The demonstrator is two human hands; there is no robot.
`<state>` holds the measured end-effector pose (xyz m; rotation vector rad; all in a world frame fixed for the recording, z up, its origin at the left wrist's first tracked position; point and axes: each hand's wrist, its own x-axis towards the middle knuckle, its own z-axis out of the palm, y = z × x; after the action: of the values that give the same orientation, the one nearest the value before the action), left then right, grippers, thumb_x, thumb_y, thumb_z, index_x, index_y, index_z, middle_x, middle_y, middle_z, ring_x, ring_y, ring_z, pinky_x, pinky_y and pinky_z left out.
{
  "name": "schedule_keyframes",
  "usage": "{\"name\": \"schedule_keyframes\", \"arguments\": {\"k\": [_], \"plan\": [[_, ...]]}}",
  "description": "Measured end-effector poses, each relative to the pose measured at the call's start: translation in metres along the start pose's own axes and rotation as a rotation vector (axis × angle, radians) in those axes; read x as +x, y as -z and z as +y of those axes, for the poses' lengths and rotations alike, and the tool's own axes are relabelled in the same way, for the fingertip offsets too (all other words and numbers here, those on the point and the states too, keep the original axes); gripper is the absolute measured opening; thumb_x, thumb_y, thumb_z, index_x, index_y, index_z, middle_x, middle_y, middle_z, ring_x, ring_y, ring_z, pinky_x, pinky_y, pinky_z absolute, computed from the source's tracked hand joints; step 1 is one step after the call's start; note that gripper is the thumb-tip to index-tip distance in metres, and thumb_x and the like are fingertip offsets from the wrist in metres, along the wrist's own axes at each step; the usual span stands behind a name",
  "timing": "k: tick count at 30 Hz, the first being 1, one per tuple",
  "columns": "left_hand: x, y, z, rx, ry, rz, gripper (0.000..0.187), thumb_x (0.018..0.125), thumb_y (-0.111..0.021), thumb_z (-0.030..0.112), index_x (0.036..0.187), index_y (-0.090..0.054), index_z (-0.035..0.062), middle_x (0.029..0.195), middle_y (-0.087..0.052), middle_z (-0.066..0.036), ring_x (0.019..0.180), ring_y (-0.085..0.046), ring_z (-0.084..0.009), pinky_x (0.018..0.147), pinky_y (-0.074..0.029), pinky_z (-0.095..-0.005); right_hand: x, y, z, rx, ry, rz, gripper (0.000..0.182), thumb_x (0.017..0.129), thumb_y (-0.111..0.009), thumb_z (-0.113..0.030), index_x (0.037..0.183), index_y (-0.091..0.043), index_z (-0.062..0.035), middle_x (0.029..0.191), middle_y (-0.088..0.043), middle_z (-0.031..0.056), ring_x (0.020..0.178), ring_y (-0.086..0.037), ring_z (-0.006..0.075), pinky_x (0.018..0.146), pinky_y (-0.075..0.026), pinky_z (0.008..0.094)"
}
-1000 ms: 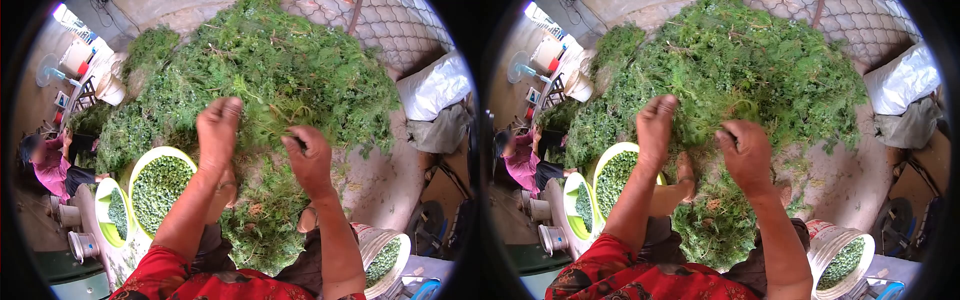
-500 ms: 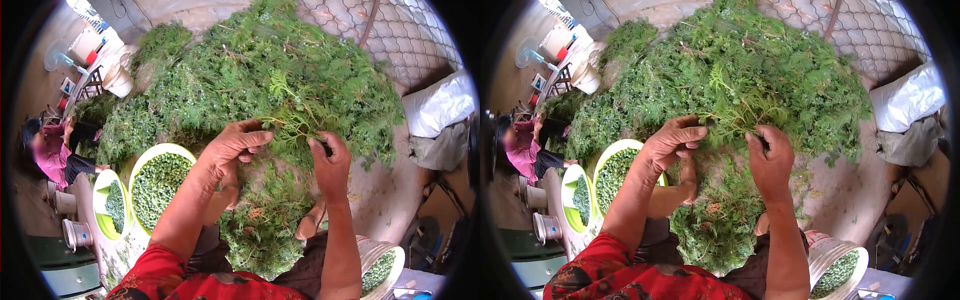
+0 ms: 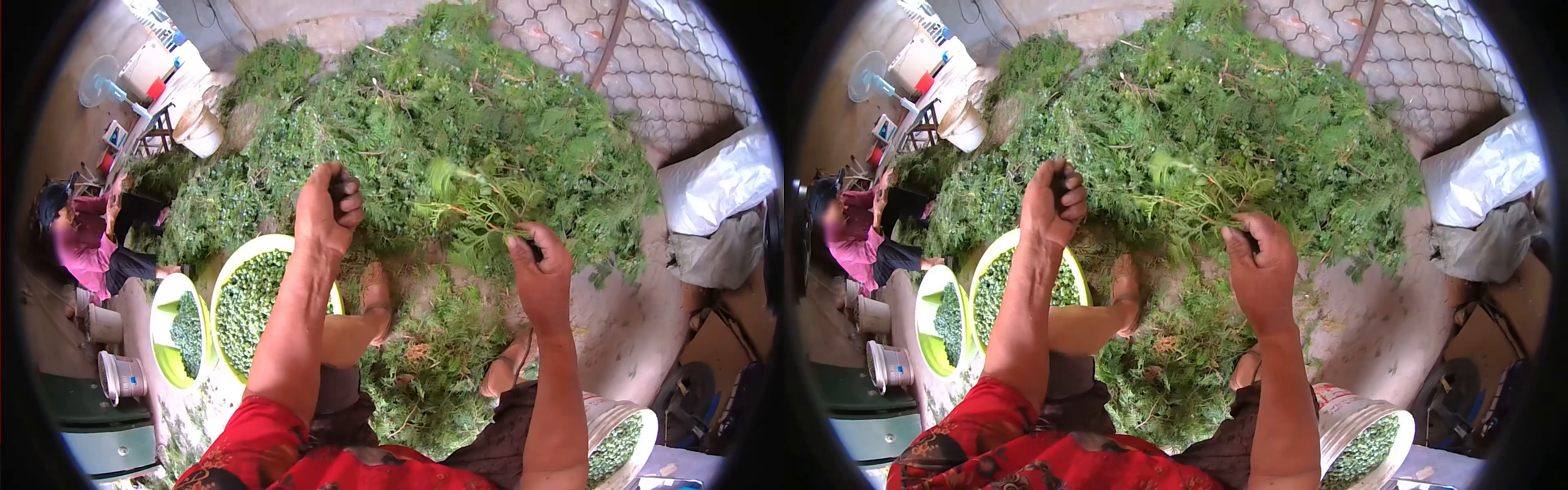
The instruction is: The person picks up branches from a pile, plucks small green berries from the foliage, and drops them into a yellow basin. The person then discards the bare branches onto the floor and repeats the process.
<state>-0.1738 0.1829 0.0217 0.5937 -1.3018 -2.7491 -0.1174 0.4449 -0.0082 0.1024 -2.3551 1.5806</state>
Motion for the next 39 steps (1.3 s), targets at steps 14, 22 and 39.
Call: {"name": "schedule_keyframes", "arguments": {"k": [14, 22, 39], "plan": [[-0.031, -0.031, -0.051, 0.976, -0.239, -0.471, 0.037, 0.084, -0.063, 0.035, 0.081, -0.057, -0.0014, 0.064, -0.047, 0.004, 0.060, -0.040, -0.0069, 0.051, -0.035, -0.0270, -0.003, -0.010, -0.004, -0.160, 0.296, -0.155, 0.018, 0.078, -0.066, -0.012, 0.091, -0.061, -0.0006, 0.090, -0.061, 0.0145, 0.084, -0.057, 0.0299, 0.075, -0.045, 0.0362], [-0.027, -0.033, -0.057, 1.025, -0.314, -0.481, 0.043, 0.087, -0.059, 0.036, 0.063, -0.046, 0.0015, 0.055, -0.039, 0.002, 0.056, -0.032, -0.0096, 0.047, -0.032, -0.0301, -0.004, -0.021, -0.030, 0.269, 0.033, 0.023, 0.023, 0.084, -0.063, -0.020, 0.096, -0.060, -0.0002, 0.081, -0.061, 0.0109, 0.076, -0.058, 0.0168, 0.064, -0.045, 0.0284], [-0.035, -0.041, -0.041, 0.295, 0.383, -0.381, 0.017, 0.085, -0.063, 0.022, 0.087, -0.055, 0.0067, 0.070, -0.053, 0.001, 0.043, -0.034, -0.0026, 0.034, -0.021, -0.0146, 0.000, -0.012, -0.010, 0.032, 0.023, -0.001, 0.011, 0.082, -0.064, -0.009, 0.086, -0.062, 0.0012, 0.070, -0.058, 0.0065, 0.058, -0.048, 0.0106, 0.053, -0.041, 0.0250]]}}
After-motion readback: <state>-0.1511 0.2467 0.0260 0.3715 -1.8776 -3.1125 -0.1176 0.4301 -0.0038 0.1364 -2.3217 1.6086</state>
